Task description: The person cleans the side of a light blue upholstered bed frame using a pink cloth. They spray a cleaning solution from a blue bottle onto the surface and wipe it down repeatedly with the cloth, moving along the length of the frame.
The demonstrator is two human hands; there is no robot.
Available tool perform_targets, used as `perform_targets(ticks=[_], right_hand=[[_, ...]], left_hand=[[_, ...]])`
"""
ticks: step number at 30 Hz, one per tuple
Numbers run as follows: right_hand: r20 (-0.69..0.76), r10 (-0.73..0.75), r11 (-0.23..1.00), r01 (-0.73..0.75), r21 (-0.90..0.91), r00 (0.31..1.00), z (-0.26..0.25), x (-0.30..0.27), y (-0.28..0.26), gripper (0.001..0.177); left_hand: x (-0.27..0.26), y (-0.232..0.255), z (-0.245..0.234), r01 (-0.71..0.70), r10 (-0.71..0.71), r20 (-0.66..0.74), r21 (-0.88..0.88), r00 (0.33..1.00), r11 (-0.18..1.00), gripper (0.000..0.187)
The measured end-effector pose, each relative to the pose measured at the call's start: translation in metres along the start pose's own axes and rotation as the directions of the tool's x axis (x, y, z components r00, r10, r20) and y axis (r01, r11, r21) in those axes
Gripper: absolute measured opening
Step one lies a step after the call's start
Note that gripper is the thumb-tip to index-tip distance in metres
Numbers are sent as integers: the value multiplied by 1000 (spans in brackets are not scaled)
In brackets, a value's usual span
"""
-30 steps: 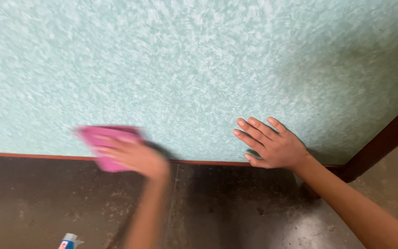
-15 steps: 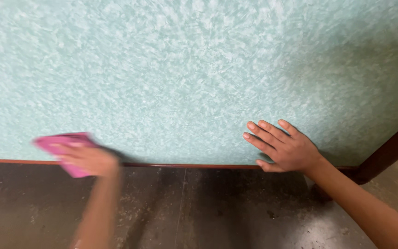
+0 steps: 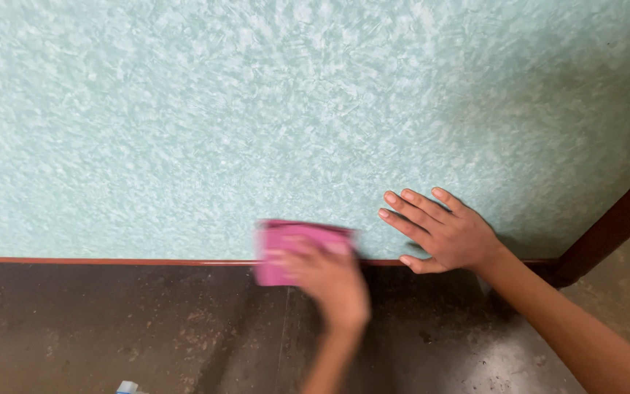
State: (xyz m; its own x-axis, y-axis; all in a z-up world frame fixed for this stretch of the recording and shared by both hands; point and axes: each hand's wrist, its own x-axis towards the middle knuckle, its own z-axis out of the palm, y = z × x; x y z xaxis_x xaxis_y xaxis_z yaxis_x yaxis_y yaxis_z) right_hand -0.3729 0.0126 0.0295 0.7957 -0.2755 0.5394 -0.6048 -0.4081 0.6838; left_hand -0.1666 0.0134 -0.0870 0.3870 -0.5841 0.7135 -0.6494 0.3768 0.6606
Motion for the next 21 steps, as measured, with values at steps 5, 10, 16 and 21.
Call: perform_targets(ticks=[5,10,16,21], right_hand=[[16,-17,1000,17,-2,1000,-1,-2,2,70],[4,-18,1000,18,-13,1000,3,-2,2,69],[-8,-18,1000,18,-3,1000,4,-1,2,69],[-7,-20,1000,20,-8,1000,-1,1,2,71]], left_hand=[[9,69,-10,323,-324,276,50,905,945,75],[150,-112,-55,-9,81,-385,184,919,983,77],[285,-249,-181,484,-486,-159,562,859,671,93],[221,-205,-118,426,-239,-353,772,904,471,104]])
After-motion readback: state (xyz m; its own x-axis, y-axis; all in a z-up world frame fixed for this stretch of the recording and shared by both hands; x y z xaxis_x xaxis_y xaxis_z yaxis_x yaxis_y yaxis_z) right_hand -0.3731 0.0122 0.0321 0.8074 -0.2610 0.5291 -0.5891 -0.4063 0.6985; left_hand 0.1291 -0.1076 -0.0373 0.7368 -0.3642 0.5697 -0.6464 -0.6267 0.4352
